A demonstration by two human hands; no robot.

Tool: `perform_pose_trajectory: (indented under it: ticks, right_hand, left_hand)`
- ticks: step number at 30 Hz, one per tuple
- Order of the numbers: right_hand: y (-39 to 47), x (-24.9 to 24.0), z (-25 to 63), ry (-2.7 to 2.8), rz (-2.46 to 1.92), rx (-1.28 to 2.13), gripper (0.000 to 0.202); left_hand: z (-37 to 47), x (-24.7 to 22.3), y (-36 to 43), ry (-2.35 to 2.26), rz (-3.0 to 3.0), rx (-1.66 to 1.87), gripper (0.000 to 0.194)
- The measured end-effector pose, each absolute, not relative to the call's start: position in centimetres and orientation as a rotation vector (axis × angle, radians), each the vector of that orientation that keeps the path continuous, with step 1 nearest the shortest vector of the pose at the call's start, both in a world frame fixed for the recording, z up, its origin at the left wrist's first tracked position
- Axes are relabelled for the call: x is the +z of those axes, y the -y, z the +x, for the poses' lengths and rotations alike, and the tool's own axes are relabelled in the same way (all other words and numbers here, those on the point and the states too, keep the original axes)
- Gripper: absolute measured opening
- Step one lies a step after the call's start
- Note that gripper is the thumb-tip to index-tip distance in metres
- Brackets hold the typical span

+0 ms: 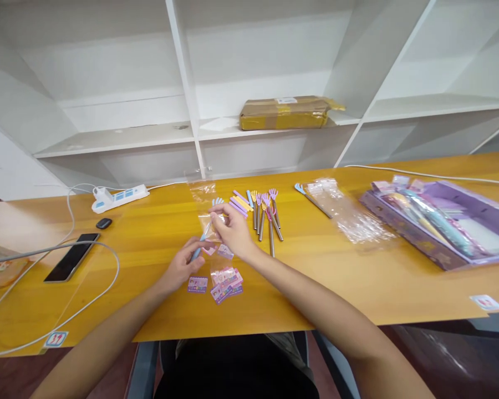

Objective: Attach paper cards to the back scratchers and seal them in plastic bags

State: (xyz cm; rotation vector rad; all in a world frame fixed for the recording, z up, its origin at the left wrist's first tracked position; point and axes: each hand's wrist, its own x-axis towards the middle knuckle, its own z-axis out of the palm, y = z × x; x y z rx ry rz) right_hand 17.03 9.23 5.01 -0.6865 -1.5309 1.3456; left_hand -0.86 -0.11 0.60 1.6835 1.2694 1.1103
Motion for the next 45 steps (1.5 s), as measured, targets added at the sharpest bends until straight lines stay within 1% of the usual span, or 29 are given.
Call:
perform_pose_trajectory:
  ticks: [4,8,9,13,15,18,20,22,26,29,35,41,45]
  right_hand:
    - [-8.6,4.3,15.6,1.482,-0.665,1.319,0.031]
    - [-9.0,2.9,15.4,1.281,-0.682,1.218,0.031]
    - [-9.1,2.4,15.4,1.284,-0.701,1.283,0.034]
    - [-8.5,0.6,15.2,1.432,-0.661,1.766,0.050]
    - [-8.3,0.4,15.3,1.432,-0.643,1.810,0.054]
    - [-8.9,1.0,16.6,1.299,-0.650,1.633,0.054]
    - [-9.8,1.6,18.1,1.163,-0.622,1.498,0.051]
    - [-10.7,1.9,19.7,1.104,-0.610,1.444,0.048]
    - [-10.5,1.1,21.7,1.314,-0.656,1.456,0.051]
    - [-9.3,0.2,21.9,1.595,-0.682,1.333,0.052]
    - [-8.3,-0.4,22.3,2.114,-0.631,0.998,0.051]
    - [-7.7,-0.7,22.3,2.296,-0.672,0.994,0.049]
    - [-7.5,-0.7,22.1,2.277,-0.696,1.008,0.047]
  left_hand:
    - [-0.5,0.5,0.3,-1.327,1.800,1.142,0.030]
    - [-0.7,0.8,0.1,-1.378,1.742,1.196,0.028]
    - [-0.8,1.0,0.1,-1.380,1.743,1.185,0.029]
    - [-1.0,1.4,0.1,-1.318,1.793,1.079,0.028]
    - [-0.9,1.3,0.1,-1.295,1.798,1.035,0.027]
    - [-0.9,0.8,-0.1,-1.248,1.737,1.098,0.028]
    - [-1.1,0.6,-0.4,-1.226,1.648,1.226,0.029]
    - [-1.5,0.4,-0.7,-1.242,1.534,1.382,0.031]
    - [-2.2,0.3,-1.4,-1.273,1.349,1.674,0.032]
    - [-2.6,0.4,-1.7,-1.260,1.246,1.793,0.032]
    - [-3.0,1.0,-2.0,-1.195,1.111,1.912,0.031]
    - [-2.9,1.7,-1.9,-1.116,1.037,1.912,0.035]
    - [-3.0,1.8,-2.0,-1.120,0.997,1.889,0.037]
